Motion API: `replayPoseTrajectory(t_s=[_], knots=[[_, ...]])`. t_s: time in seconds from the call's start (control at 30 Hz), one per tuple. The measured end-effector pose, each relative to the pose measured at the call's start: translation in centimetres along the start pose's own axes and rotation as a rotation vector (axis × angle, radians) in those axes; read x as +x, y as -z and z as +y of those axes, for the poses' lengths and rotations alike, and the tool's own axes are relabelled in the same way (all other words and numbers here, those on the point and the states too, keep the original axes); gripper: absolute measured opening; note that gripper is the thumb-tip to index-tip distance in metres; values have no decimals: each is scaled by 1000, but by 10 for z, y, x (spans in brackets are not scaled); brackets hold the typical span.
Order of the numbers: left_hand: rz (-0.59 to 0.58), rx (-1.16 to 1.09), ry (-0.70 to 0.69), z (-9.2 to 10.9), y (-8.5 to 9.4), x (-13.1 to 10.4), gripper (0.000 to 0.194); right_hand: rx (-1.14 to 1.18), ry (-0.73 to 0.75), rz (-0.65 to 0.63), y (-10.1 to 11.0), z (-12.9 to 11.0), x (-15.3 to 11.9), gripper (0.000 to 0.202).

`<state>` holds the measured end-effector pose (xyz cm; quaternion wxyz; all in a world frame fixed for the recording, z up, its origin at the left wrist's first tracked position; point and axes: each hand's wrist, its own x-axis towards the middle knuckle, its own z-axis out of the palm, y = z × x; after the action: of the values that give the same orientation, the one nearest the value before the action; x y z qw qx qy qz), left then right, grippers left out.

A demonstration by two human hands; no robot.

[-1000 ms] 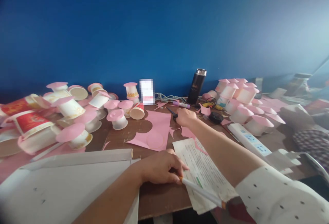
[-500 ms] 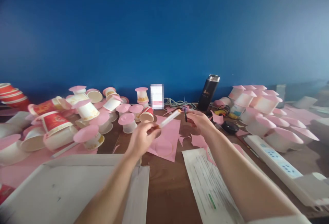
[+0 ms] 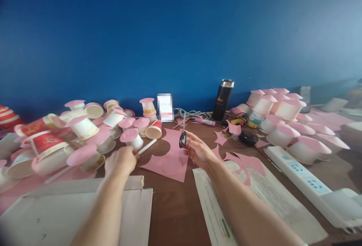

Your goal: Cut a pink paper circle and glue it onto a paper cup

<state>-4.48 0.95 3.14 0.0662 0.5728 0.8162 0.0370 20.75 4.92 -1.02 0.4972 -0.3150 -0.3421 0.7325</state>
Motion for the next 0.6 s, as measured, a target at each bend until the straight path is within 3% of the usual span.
replayPoseTrajectory(t_s=[0.1, 0.17, 0.23, 0.37, 0.6], knots=[[106, 35, -42, 4, -2, -3, 33, 0, -3, 4, 1, -2, 1, 48], [224, 30, -154, 13, -8, -7, 31, 11, 14, -11, 2, -3, 1, 48], [254, -28, -290, 22, -15, -12, 27, 22, 46, -23, 3, -3, 1, 46], [79, -187, -471, 36, -30, -15, 20, 37, 81, -4, 4, -2, 4, 42], [-93, -231, -407, 41, -29, -5, 29, 24, 46, 23, 6, -2, 8, 40]])
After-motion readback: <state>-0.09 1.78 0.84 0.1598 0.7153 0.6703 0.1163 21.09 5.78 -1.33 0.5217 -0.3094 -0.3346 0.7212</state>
